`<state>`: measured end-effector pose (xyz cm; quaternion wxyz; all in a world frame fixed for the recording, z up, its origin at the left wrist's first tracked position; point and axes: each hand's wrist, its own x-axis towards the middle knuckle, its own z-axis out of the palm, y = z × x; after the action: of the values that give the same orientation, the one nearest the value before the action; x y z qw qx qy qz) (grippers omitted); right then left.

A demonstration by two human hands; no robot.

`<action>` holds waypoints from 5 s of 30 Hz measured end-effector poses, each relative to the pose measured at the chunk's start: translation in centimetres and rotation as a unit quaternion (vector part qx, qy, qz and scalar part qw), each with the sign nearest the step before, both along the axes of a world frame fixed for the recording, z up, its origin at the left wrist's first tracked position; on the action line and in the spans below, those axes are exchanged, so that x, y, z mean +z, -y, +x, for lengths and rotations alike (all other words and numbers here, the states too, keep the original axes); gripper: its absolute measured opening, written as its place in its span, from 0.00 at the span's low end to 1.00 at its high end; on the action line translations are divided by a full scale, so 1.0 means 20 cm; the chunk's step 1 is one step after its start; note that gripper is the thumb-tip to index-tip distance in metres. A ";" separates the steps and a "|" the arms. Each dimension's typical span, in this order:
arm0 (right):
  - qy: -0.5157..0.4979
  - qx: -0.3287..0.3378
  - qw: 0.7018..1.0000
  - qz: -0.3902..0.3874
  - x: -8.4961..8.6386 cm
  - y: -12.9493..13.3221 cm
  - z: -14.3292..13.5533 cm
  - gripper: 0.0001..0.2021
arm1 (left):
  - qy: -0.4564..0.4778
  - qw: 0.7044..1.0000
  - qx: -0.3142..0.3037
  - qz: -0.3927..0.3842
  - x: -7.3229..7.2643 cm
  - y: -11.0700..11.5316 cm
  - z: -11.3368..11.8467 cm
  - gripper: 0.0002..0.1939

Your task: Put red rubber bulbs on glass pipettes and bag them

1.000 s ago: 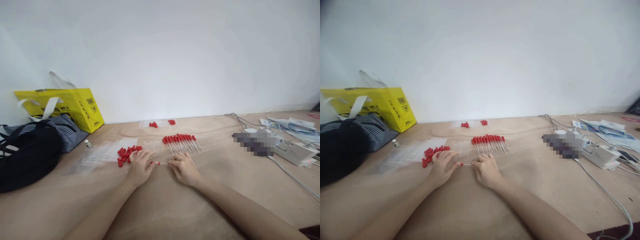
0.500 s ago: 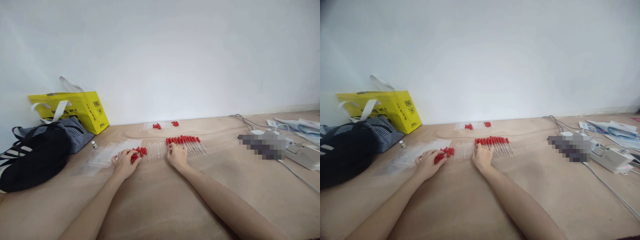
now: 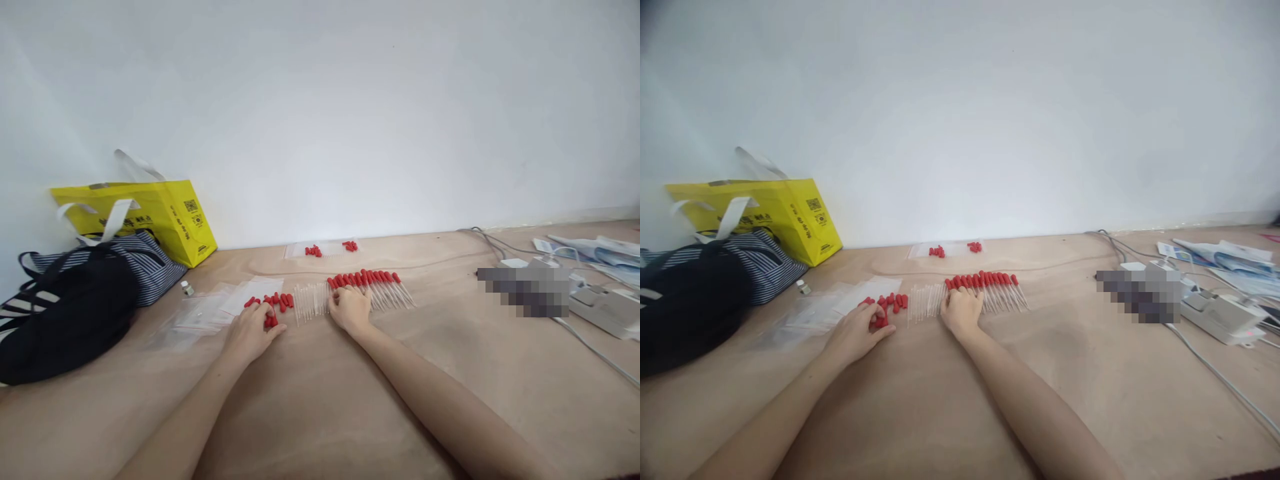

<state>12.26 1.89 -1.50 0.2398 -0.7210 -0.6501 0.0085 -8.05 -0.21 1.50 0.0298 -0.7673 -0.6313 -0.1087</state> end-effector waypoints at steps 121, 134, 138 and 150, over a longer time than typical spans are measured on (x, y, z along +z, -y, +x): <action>-0.043 0.150 0.987 0.024 0.00 0.18 0.26 0.10 | 0.103 0.986 -0.051 0.124 -0.05 0.03 0.15 0.26; -0.006 -0.006 0.999 0.037 -0.02 0.00 0.08 0.08 | -0.025 0.995 0.067 0.064 -0.04 0.01 0.06 0.15; 0.017 -0.001 0.999 0.027 0.01 0.01 0.05 0.11 | -0.038 0.996 0.058 0.053 -0.03 0.01 0.05 0.14; 0.077 0.002 0.992 -0.096 0.06 -0.08 -0.10 0.11 | -0.102 0.990 0.038 0.090 -0.03 0.03 0.09 0.12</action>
<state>10.21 3.59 -0.24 0.1186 -0.7381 -0.6640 0.0161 -6.21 -0.80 0.87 0.1672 -0.7443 -0.6409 -0.0848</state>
